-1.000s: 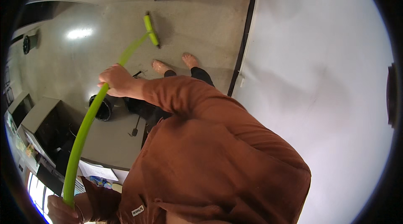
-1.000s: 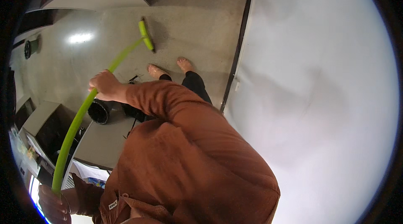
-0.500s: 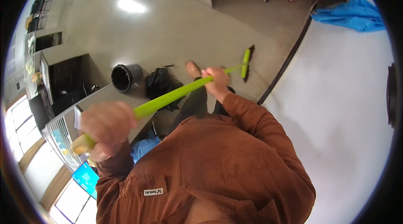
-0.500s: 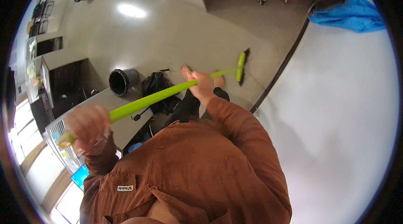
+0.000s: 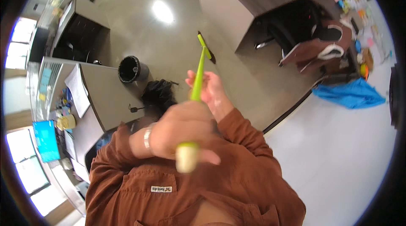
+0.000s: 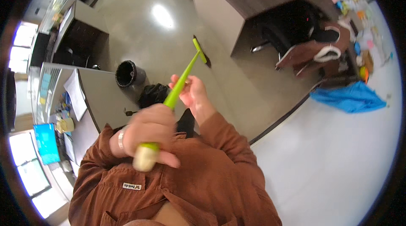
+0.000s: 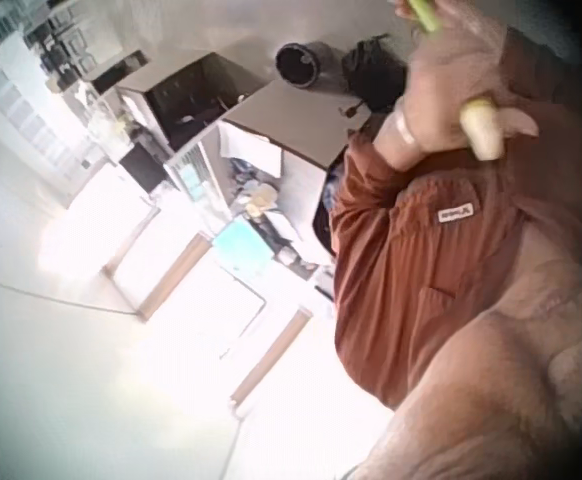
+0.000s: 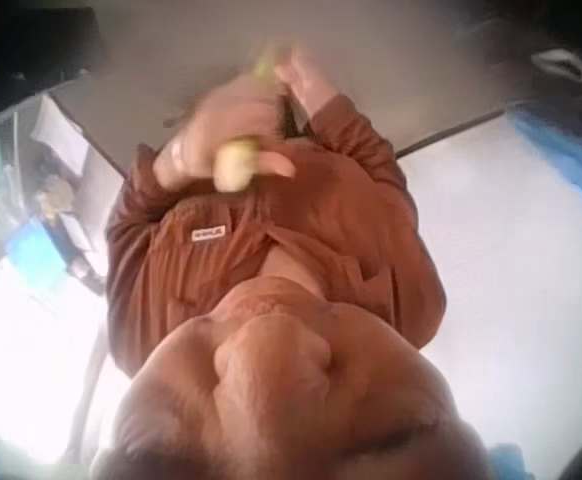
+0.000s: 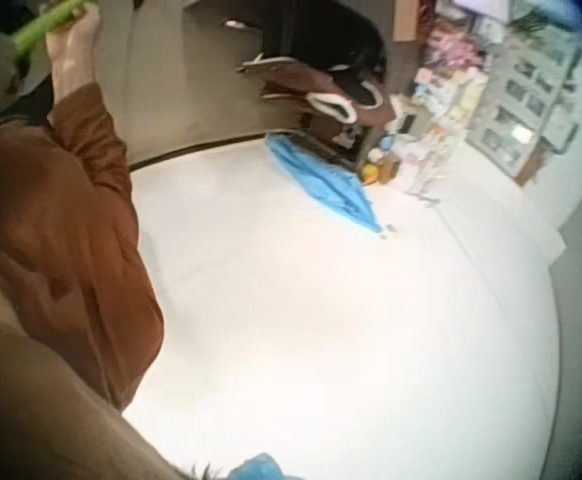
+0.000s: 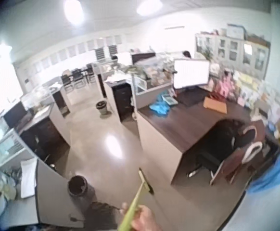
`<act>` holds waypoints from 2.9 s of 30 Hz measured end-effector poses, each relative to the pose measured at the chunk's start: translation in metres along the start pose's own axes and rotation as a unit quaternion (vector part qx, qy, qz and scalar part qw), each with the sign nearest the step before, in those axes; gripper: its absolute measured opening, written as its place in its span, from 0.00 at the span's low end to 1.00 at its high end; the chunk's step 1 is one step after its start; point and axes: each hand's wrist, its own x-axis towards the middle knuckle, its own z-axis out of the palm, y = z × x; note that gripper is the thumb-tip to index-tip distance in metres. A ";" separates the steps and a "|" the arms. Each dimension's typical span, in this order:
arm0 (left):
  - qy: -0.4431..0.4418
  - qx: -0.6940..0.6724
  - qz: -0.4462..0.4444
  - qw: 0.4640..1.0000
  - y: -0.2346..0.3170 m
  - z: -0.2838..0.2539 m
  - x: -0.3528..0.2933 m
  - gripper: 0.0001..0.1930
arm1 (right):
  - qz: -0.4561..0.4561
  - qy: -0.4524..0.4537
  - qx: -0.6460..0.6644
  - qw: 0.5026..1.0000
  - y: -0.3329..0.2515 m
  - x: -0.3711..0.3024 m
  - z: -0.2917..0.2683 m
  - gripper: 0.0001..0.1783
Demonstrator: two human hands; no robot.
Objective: The person sweeps the floor of an office using a green broom. They move around desks and chairs, sweeping debris into a pile and then into a dustpan. The person also moves a chair and a plastic container to access the floor underneath.
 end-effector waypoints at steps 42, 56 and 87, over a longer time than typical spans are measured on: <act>0.433 -0.158 -0.628 0.627 -0.235 -0.062 -0.357 0.10 | 0.127 0.184 -0.795 0.564 -0.010 0.335 0.051 0.10; 0.525 -0.312 -0.623 0.488 -0.278 -0.037 -0.416 0.12 | 0.208 0.119 -0.854 0.462 0.056 0.158 0.046 0.08; 0.625 -0.438 -0.596 0.249 -0.354 -0.055 -0.404 0.12 | 0.167 0.162 -0.905 0.355 -0.147 0.217 0.103 0.11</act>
